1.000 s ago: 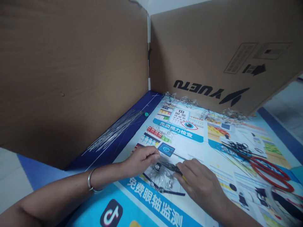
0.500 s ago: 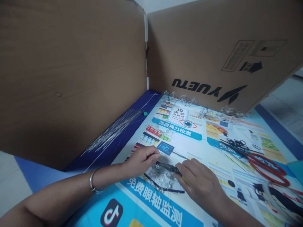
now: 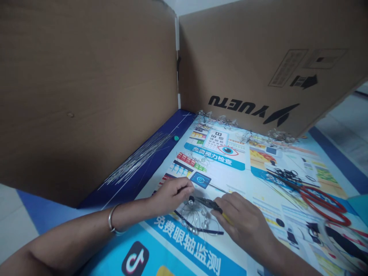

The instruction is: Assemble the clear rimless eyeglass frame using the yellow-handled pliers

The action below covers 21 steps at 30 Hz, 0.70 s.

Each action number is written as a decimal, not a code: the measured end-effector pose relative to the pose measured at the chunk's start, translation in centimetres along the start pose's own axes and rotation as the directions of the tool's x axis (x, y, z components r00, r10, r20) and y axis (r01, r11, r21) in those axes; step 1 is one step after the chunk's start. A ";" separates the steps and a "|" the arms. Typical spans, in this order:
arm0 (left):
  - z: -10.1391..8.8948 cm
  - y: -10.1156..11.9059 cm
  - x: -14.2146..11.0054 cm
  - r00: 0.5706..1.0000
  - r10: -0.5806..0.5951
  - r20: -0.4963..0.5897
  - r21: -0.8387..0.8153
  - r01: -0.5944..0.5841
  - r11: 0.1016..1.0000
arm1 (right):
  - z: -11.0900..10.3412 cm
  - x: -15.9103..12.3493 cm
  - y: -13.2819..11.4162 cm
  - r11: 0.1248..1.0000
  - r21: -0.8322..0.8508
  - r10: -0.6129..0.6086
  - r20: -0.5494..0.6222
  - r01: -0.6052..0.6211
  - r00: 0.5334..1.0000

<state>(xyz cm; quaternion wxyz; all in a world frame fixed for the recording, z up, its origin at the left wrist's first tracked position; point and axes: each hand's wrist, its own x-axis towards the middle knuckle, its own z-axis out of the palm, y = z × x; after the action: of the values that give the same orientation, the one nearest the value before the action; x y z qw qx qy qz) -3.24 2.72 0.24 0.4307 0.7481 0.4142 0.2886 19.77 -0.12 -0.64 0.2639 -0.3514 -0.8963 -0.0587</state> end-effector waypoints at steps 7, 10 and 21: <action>-0.2 0.3 0.1 0.999 0.039 0.000 -0.004 -0.039 0.999 | 0.3 -0.3 0.3 0.996 0.070 0.052 -0.021 -0.050 0.998; -0.5 0.5 0.1 0.995 0.091 -0.032 0.042 -0.090 0.995 | 0.4 -0.3 0.3 0.996 0.074 0.060 -0.020 -0.058 0.998; -1.3 2.9 1.9 0.951 0.292 0.097 0.209 -0.307 0.929 | 0.0 -0.1 0.3 0.997 0.054 0.060 -0.020 -0.059 0.998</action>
<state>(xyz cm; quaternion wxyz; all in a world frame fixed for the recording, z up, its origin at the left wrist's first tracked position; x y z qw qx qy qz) -2.31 4.04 3.58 0.3086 0.8548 0.3106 0.2787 20.02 0.00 -0.68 0.2848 -0.3700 -0.8838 -0.0306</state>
